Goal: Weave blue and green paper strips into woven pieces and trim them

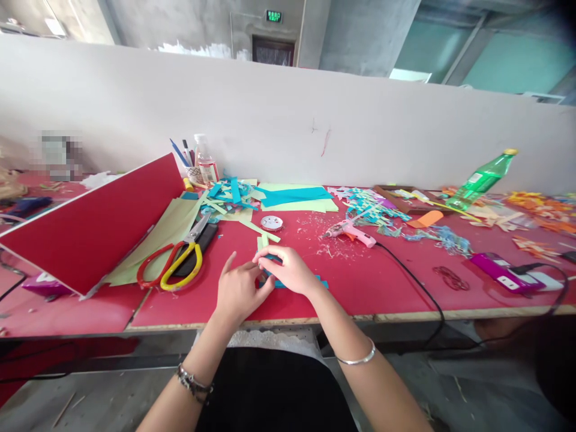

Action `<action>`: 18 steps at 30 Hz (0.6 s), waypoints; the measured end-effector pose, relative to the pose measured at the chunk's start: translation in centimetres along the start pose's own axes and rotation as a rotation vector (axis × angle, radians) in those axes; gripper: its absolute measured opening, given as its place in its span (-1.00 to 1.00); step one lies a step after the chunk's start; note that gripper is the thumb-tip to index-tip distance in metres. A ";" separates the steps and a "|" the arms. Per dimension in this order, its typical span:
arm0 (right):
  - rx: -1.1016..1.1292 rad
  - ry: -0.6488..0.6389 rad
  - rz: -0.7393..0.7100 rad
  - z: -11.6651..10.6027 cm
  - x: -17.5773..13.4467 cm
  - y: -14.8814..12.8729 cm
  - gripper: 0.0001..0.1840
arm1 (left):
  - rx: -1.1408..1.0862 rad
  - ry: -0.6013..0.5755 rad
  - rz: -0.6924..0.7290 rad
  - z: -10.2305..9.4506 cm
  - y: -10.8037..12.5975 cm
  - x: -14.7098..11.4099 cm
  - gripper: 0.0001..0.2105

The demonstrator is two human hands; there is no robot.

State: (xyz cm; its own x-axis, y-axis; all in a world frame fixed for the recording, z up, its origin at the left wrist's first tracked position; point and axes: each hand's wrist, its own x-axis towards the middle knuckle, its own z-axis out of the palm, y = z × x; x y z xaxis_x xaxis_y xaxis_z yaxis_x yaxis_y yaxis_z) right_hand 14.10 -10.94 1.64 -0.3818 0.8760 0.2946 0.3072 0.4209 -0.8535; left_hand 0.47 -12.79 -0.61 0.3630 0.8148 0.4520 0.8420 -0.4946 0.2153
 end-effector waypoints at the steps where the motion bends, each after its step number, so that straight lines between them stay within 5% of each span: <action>1: 0.014 -0.012 0.002 0.1 0.0 0.0 -0.81 | 0.004 0.011 -0.009 0.1 -0.1 0.0 -0.74; 5: 0.041 -0.031 0.003 0.2 0.1 0.3 -0.82 | 0.047 0.027 -0.023 0.5 -0.3 0.1 -0.72; 11: 0.062 0.121 0.030 -1.0 -0.6 0.9 -0.82 | 0.081 0.008 -0.014 0.3 -0.3 0.2 -0.67; 18: -0.416 0.201 0.067 -2.3 -3.6 1.5 -0.88 | 0.088 -0.022 -0.039 0.2 -0.3 0.3 -0.63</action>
State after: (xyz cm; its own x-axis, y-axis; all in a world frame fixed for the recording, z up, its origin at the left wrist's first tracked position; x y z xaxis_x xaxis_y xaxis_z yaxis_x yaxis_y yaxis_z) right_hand 17.96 -12.93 0.33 -0.1853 0.9155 0.3571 0.6649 0.3844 -0.6404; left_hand 0.46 -12.35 -0.74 0.3370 0.8400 0.4253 0.8872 -0.4345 0.1552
